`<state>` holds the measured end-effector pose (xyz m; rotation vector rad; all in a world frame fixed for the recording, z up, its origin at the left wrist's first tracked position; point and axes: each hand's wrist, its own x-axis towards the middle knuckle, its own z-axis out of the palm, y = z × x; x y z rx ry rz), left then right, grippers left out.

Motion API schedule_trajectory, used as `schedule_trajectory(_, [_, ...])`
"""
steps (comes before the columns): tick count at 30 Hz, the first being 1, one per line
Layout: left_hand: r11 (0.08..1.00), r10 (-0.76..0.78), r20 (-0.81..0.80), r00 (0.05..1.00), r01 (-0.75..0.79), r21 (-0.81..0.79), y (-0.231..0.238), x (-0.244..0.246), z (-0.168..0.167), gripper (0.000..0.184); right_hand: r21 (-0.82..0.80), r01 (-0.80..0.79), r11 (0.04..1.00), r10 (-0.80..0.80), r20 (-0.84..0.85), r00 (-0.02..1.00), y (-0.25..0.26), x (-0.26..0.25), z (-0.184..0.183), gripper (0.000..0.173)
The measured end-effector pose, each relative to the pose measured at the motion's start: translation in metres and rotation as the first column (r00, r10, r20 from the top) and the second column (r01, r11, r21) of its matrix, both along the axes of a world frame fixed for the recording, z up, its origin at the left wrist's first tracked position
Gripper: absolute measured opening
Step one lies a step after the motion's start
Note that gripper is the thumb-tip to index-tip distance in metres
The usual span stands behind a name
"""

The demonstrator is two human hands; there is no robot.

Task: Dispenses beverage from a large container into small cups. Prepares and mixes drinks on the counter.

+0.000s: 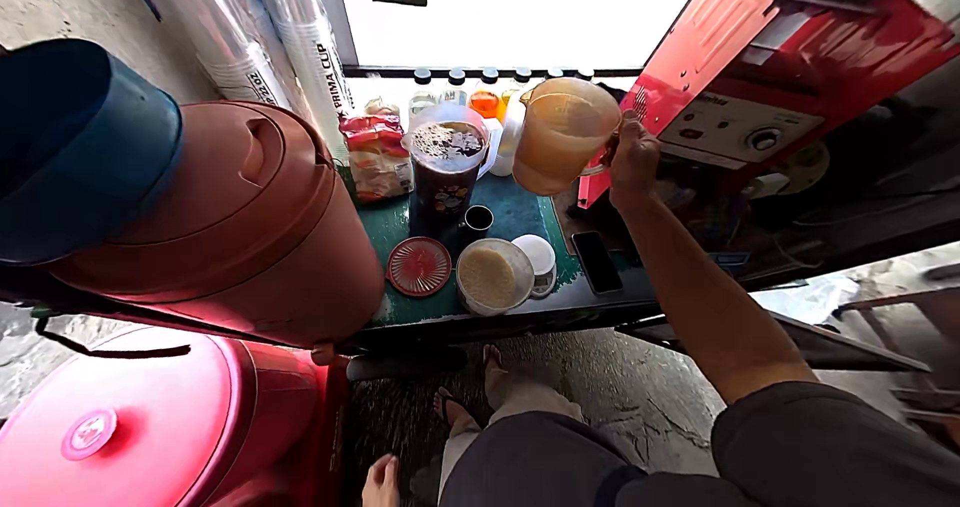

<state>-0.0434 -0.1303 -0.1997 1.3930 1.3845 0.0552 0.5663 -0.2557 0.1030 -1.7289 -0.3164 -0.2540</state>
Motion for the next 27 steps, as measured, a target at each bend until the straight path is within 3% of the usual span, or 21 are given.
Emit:
schedule_trajectory(3, [0.989,-0.102,0.242,0.965,0.073,0.126,0.020,0.099,0.062,0.035,0.082,0.034,0.996,-0.014,-0.231,0.973,-0.037,-0.036,-0.047,0.047])
schedule_trajectory(5, [0.977,-0.190,0.357,0.914,0.142,0.158,0.022,0.159,0.106,0.035,0.035,0.041,0.999,-0.027,-0.314,0.949,-0.058,-0.059,-0.079,0.048])
schedule_trajectory(9, [0.952,-0.302,0.437,0.847,0.247,0.178,0.016,0.243,0.156,0.034,0.034,0.102,0.994,-0.081,-0.401,0.913,-0.075,-0.075,-0.119,0.046])
schedule_trajectory(13, [0.975,-0.207,0.434,0.877,0.222,0.015,0.001,0.281,0.169,0.028,0.100,0.114,0.988,-0.063,-0.412,0.909,-0.074,-0.061,-0.124,0.043])
schedule_trajectory(18, [0.997,-0.041,0.410,0.911,0.065,-0.044,-0.020,0.299,0.172,0.018,0.019,0.026,0.999,-0.018,-0.355,0.935,-0.073,-0.044,-0.119,0.044])
schedule_trajectory(22, [0.979,0.155,0.433,0.888,-0.078,-0.190,-0.030,0.309,0.175,0.015,-0.033,-0.059,0.998,0.044,-0.349,0.936,-0.085,-0.055,-0.132,0.043])
schedule_trajectory(27, [0.959,0.255,0.460,0.851,-0.160,-0.236,-0.025,0.313,0.179,0.010,-0.059,-0.116,0.992,0.090,-0.336,0.938,-0.086,-0.072,-0.146,0.041])
